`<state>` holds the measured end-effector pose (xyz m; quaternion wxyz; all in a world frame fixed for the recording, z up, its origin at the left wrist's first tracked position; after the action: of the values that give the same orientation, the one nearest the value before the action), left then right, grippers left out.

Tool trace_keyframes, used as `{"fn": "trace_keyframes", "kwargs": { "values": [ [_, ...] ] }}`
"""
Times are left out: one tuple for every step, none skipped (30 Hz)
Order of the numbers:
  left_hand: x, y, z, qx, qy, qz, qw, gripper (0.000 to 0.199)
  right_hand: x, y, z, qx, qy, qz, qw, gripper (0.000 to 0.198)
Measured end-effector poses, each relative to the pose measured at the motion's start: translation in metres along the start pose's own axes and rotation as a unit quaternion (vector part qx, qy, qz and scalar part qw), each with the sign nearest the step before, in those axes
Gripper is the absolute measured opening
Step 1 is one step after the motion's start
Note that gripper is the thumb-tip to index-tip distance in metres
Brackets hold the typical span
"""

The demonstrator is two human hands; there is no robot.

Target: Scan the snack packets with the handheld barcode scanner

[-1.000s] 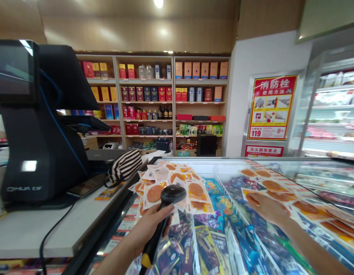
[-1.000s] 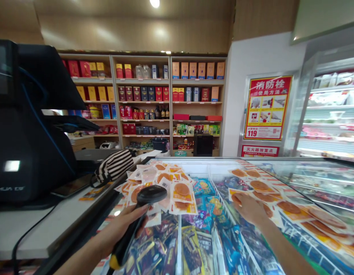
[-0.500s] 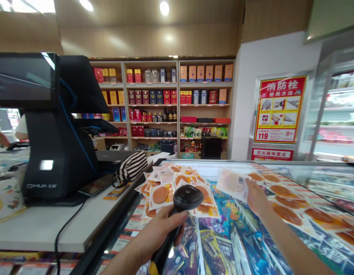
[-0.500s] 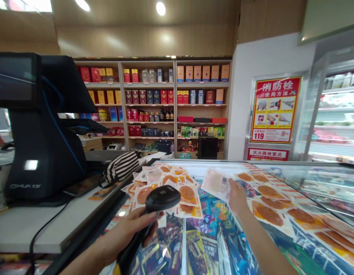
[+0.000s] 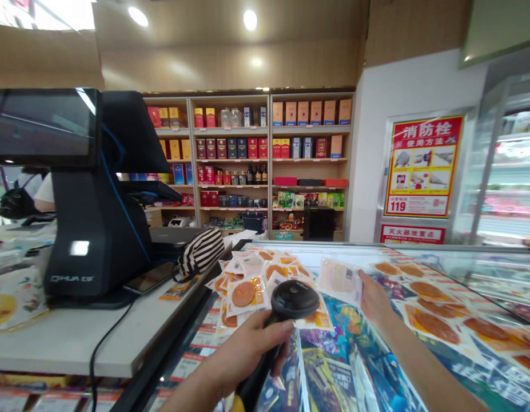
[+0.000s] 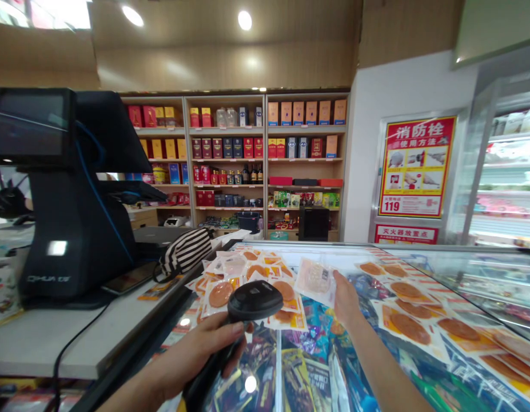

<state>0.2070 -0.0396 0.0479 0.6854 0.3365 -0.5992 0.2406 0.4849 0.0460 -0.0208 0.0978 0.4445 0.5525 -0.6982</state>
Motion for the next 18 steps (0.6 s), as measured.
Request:
{"fn": "trace_keyframes", "kwargs": {
  "values": [
    [0.000, 0.000, 0.000, 0.000, -0.002, -0.001, 1.000, 0.026, 0.000, 0.001, 0.000, 0.001, 0.000, -0.001, 1.000, 0.019],
    [0.001, 0.000, 0.000, 0.000, -0.006, -0.002, 1.000, 0.026, -0.001, 0.001, -0.001, 0.002, 0.000, 0.000, 1.000, 0.020],
    [0.001, 0.000, 0.000, 0.001, -0.010, -0.003, 1.000, 0.026, -0.001, 0.002, -0.002, 0.002, 0.002, 0.001, 1.000, 0.020],
    [0.001, 0.000, 0.000, 0.000, -0.014, -0.003, 1.000, 0.026, 0.000, 0.003, -0.003, 0.003, 0.003, 0.004, 1.000, 0.020],
    [0.001, 0.000, -0.001, 0.000, -0.017, -0.002, 1.000, 0.026, 0.000, 0.004, -0.004, 0.005, 0.006, 0.008, 1.000, 0.020],
    [0.001, 0.000, -0.002, -0.001, -0.019, 0.000, 1.000, 0.026, 0.000, 0.005, -0.006, 0.008, 0.008, 0.011, 1.000, 0.019],
    [0.001, 0.000, -0.002, -0.001, -0.019, 0.002, 1.000, 0.026, 0.000, 0.006, -0.007, 0.009, 0.009, 0.012, 1.000, 0.019],
    [0.000, 0.000, -0.003, -0.001, -0.018, 0.003, 1.000, 0.026, 0.001, 0.006, -0.008, 0.011, 0.010, 0.011, 1.000, 0.019],
    [-0.001, 0.000, -0.003, -0.001, -0.017, 0.003, 1.000, 0.026, 0.001, 0.007, -0.009, 0.014, 0.010, 0.009, 1.000, 0.020],
    [-0.001, 0.000, -0.004, 0.000, -0.016, 0.002, 1.000, 0.026, 0.001, 0.008, -0.010, 0.018, 0.010, 0.006, 1.000, 0.020],
    [-0.001, 0.000, -0.004, 0.000, -0.016, 0.000, 1.000, 0.026, 0.001, 0.008, -0.010, 0.020, 0.009, 0.005, 1.000, 0.020],
    [-0.001, 0.000, -0.004, 0.000, -0.018, -0.003, 1.000, 0.025, 0.001, 0.008, -0.011, 0.020, 0.010, 0.005, 1.000, 0.020],
    [-0.001, 0.000, -0.004, -0.001, -0.020, -0.005, 1.000, 0.025, 0.001, 0.008, -0.011, 0.018, 0.012, 0.009, 1.000, 0.021],
    [0.000, 0.000, -0.004, -0.001, -0.023, -0.009, 1.000, 0.025, 0.001, 0.008, -0.011, 0.015, 0.013, 0.014, 1.000, 0.021],
    [0.001, 0.000, -0.003, -0.001, -0.026, -0.014, 1.000, 0.025, 0.001, 0.008, -0.011, 0.008, 0.016, 0.021, 1.000, 0.023],
    [0.002, 0.000, -0.003, -0.001, -0.028, -0.018, 0.999, 0.024, 0.001, 0.008, -0.011, 0.003, 0.019, 0.027, 0.999, 0.024],
    [0.004, 0.000, -0.003, 0.000, -0.030, -0.021, 0.999, 0.024, 0.001, 0.007, -0.011, -0.001, 0.022, 0.033, 0.999, 0.025],
    [0.005, 0.000, -0.004, 0.002, -0.033, -0.025, 0.999, 0.024, 0.001, 0.007, -0.010, -0.003, 0.025, 0.038, 0.999, 0.025]
  ]
}}
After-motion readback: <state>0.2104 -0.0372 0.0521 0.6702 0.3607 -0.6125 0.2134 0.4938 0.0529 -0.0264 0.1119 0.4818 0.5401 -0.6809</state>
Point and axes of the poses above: each hand's wrist, its own z-axis away from the middle knuckle, its own y-axis out of the back of the hand, x = y × z, the point moved 4 cm from there along -z, towards the middle knuckle, and after that the axes turned 9 degrees about -z, right-handed, at the moved point
